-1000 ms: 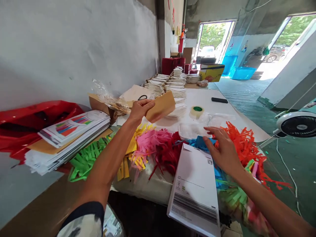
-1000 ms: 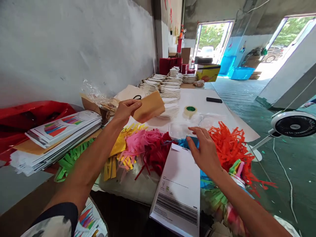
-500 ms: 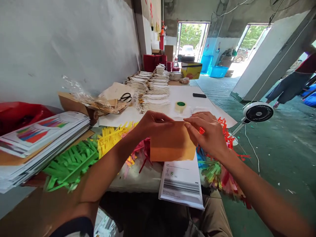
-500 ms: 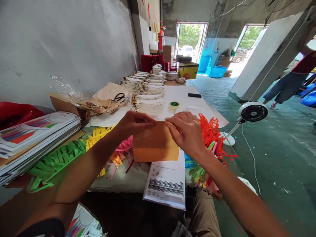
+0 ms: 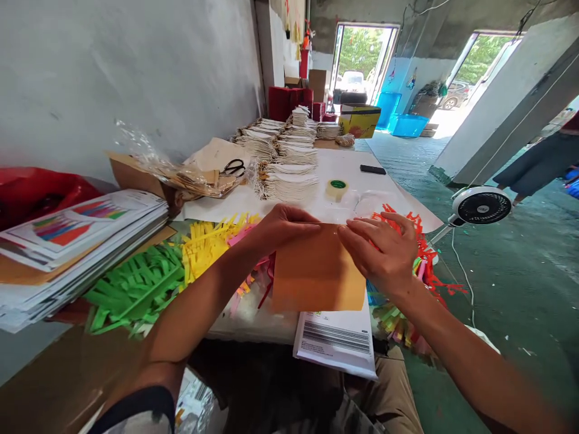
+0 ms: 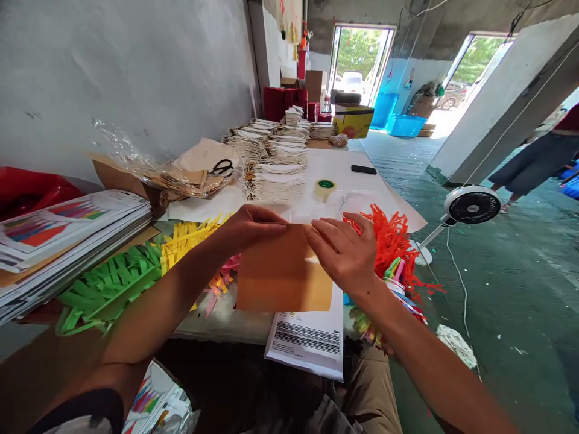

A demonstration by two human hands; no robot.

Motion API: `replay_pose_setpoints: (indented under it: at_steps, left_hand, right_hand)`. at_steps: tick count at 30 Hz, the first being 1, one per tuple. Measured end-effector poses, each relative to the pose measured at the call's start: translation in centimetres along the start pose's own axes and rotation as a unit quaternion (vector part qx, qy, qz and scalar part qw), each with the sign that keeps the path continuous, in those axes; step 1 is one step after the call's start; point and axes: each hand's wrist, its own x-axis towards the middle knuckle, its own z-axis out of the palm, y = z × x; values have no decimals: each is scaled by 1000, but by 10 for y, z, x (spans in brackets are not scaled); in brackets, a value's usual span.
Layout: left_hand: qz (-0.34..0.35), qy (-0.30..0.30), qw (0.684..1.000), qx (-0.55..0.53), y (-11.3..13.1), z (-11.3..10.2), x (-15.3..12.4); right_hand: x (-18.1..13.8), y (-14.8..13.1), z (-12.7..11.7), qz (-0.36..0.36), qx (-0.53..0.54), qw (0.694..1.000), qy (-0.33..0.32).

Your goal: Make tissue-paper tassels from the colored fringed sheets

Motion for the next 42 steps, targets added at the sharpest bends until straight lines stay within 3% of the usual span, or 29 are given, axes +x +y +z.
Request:
replay_pose_setpoints:
  at_steps: [9,17,20,22,26,29,32,34,37,40,42]
  left_hand:
    - [10,-4,1000,3,-2,3,-7]
    - [-75,-23,993,-90,-7,3,-5]
    - [-74,-22,995,-66,-9,-1,-6]
    - [-66,-5,997,-39,-10,-6,-4]
    - [-5,108,994,35,-24,-33,12]
    - [22,186,973,134,-45,-60,30]
    - [53,263,893,362,-65,-73,37]
    - [100,293,822,478,-74,-67,34]
    - [157,248,754,587,-82,-34,23]
    - [113,111,782,603,-89,8,15]
    - [91,34,785,611,-92,24,11]
  right_hand:
    - [12,-5,3,9,20,999,26]
    - [3,-4,5,-53,-10,997,51]
    - [4,-9,5,-14,42,998,40]
    - [7,-11,3,56,106,991,52]
    - [7,-9,-5,243,245,932,113]
    - [-4,-6,-7,358,351,860,93]
    - [-29,-10,-3,451,397,798,47]
    - [-50,-17,1,488,387,782,18]
    - [-85,-32,10,501,305,809,-34]
    - [-112,-46,23,463,198,858,-99]
    - [-124,-53,30,443,161,874,-116]
